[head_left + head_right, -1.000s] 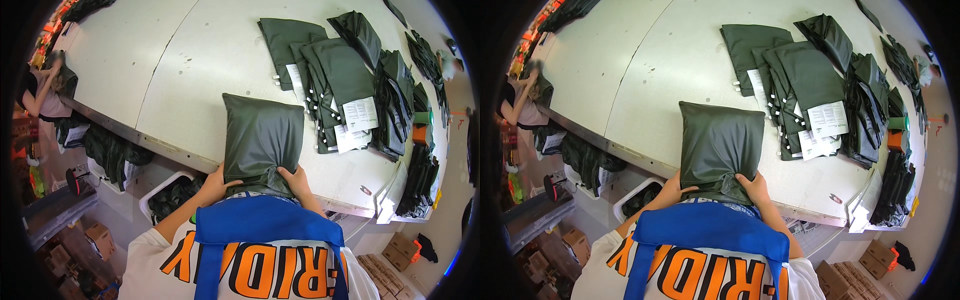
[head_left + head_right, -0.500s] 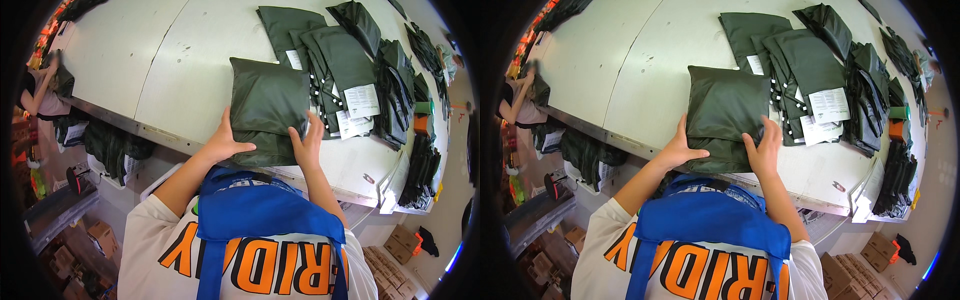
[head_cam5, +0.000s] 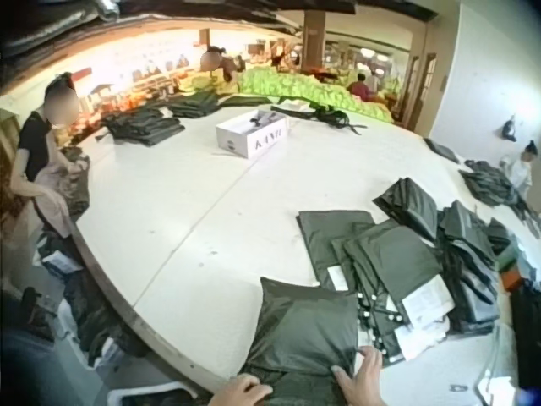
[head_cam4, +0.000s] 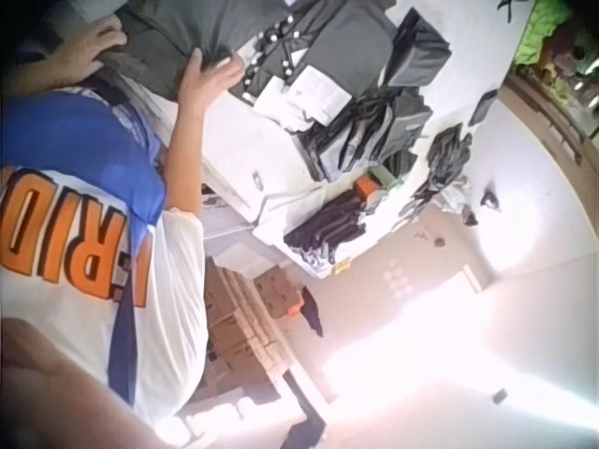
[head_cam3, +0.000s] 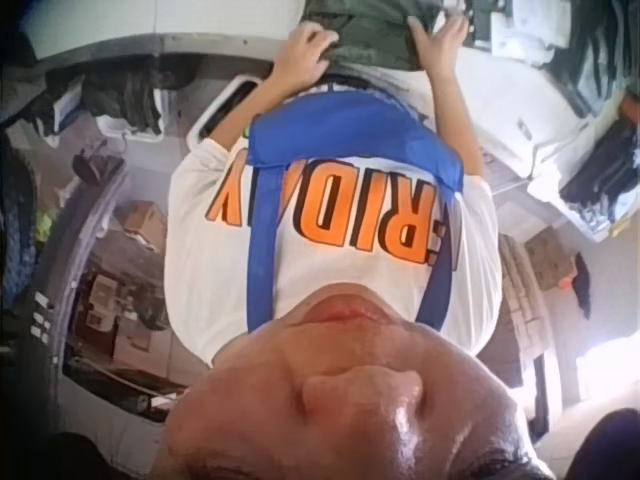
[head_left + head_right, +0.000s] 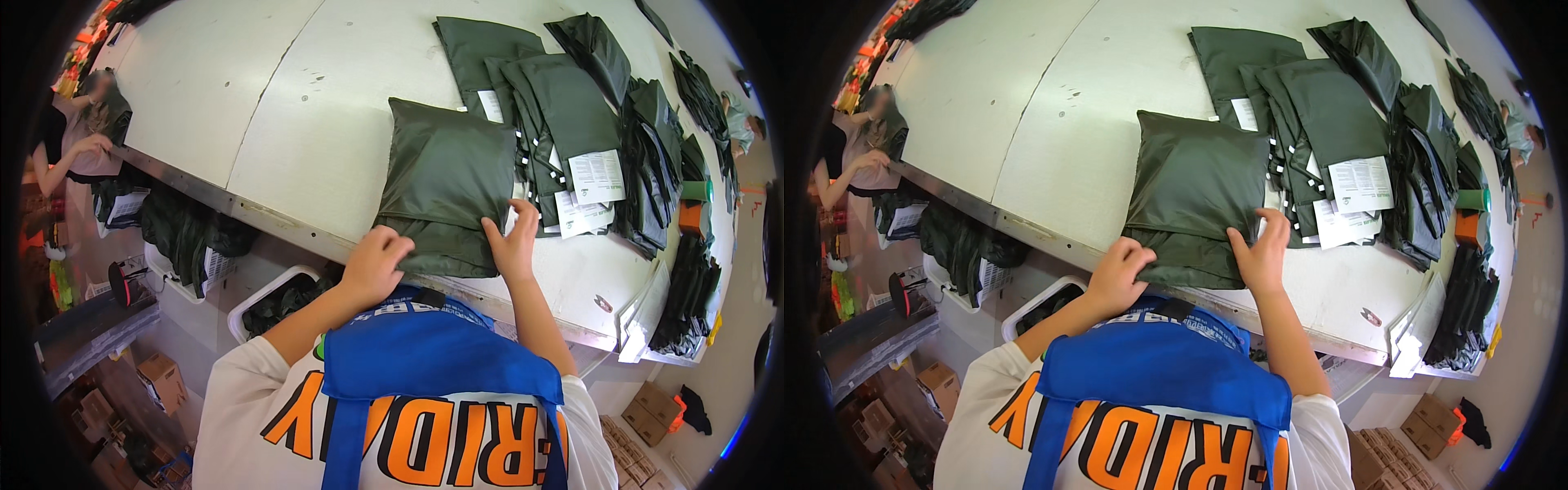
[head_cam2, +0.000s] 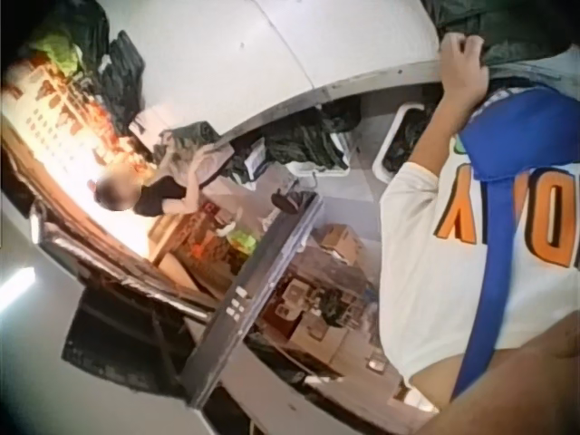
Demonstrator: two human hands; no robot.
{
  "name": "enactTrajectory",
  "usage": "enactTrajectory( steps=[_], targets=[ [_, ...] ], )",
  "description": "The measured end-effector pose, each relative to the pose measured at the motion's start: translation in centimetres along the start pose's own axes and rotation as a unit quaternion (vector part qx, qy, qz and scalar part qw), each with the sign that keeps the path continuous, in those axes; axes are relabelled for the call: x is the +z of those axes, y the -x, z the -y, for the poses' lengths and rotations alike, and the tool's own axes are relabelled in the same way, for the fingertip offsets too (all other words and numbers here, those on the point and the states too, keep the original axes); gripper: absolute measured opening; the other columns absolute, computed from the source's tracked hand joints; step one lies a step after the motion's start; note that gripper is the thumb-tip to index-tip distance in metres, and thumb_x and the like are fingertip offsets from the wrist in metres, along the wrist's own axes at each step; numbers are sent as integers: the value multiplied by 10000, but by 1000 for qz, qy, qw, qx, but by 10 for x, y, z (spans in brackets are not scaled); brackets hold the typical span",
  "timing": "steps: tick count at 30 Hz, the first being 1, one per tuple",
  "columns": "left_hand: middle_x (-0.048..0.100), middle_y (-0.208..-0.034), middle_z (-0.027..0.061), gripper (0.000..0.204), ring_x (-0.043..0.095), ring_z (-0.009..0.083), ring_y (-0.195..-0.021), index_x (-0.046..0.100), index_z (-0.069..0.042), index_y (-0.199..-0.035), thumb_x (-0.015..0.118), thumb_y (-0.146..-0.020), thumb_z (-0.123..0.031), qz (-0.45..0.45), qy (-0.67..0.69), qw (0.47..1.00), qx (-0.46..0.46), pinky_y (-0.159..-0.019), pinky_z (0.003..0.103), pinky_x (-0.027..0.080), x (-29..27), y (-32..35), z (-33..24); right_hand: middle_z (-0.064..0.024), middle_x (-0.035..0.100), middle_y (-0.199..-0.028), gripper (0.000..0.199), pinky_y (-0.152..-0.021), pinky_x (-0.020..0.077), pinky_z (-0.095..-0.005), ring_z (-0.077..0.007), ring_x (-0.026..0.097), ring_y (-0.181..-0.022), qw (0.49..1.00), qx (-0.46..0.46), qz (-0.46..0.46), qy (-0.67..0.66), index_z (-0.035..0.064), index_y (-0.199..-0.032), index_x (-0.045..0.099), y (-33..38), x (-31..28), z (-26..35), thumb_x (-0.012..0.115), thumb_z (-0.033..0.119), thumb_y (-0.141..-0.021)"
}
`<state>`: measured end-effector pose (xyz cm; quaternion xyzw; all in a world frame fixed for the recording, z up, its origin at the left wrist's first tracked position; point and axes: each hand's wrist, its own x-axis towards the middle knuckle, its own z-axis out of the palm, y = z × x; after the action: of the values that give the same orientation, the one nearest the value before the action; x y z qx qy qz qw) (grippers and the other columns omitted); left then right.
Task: The person folds a dark green jacket on a white table, aligns edges, and places it on a stack. They then unfold another jacket, cut off a tag with scissors, and fold it neatly before stacking it with others.
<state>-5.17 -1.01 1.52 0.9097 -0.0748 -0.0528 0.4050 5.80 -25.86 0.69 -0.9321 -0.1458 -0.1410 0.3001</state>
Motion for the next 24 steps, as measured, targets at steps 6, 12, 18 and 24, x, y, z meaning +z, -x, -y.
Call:
enactTrajectory(
  steps=[6, 12, 18, 24],
  targets=[
    [533, -909, 55, 268, 532, 285, -823, 634, -135, -928, 660, -692, -11, -50, -136, 983, 117, -670, 420, 417, 10, -5, 26, -311, 560, -1182, 827, -942, 441, -392, -381, 574, -1091, 902, 345, 203, -164, -62, -1332, 367, 26, 11, -19, 724, 446, -786],
    [525, -1144, 113, 553, 533, 270, -993, 579, -88, -1219, 748, -710, -224, -60, 57, 996, 38, -886, 390, 425, -43, -11, 26, -248, 522, -1242, 858, -977, 414, -365, -310, 524, -1145, 854, 364, 251, -273, -16, -1367, 314, 20, 0, -22, 767, 382, -758],
    [357, -1422, 200, 994, 397, 283, -1286, 216, 14, -1439, 817, -710, -297, 174, 416, 832, -324, -1069, 390, 327, -34, -41, 20, -194, 452, -1316, 985, -1022, 378, -367, -280, 459, -1201, 771, 375, 296, -422, 31, -1417, 212, 28, -18, -17, 839, 211, -678],
    [470, -1339, 184, 960, 440, 269, -1260, 261, 21, -1416, 822, -699, -284, 150, 486, 816, -276, -1068, 363, 334, -10, 1, 13, -278, 572, -1124, 838, -897, 457, -424, -399, 574, -1052, 887, 350, 238, -185, 8, -1320, 310, 75, -25, 15, 816, 247, -697]
  ],
)
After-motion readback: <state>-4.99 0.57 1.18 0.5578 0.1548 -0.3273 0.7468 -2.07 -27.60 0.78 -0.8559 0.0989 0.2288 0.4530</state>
